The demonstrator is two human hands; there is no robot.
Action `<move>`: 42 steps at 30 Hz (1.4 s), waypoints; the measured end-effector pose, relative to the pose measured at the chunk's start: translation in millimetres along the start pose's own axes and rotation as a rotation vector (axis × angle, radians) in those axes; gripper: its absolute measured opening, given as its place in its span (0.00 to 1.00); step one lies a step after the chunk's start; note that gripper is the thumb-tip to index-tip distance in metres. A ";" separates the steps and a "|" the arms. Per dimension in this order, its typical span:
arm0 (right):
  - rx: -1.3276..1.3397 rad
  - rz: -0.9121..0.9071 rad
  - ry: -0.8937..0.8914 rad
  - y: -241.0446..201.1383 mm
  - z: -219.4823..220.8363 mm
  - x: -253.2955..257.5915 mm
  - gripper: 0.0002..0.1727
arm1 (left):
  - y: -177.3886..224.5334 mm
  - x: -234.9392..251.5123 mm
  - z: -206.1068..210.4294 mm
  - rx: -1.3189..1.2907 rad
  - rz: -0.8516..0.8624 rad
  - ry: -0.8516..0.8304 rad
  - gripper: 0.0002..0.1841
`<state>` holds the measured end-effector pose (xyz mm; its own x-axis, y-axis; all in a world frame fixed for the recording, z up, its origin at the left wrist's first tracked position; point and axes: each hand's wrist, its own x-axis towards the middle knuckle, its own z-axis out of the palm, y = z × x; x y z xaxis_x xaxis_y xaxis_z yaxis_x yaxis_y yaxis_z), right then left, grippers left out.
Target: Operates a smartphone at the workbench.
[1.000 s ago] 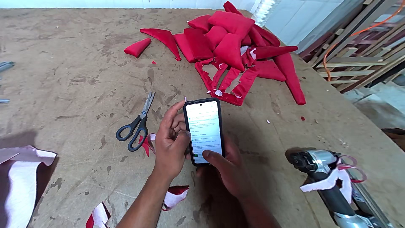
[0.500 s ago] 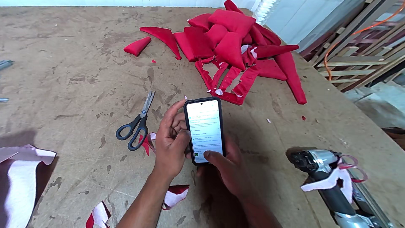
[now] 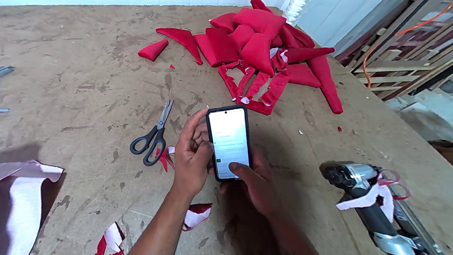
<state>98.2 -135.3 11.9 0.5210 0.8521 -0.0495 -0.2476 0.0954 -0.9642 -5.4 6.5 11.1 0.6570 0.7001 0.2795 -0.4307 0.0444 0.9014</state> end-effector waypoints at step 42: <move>0.069 0.001 -0.038 6.9 -10.8 1.0 0.25 | 4.7 0.7 3.8 0.087 -0.035 0.036 0.36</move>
<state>105.8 -139.4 2.4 0.4898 0.8709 -0.0393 -0.3042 0.1285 -0.9439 -4.6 4.5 16.8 0.6475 0.7245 0.2363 -0.3509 0.0083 0.9364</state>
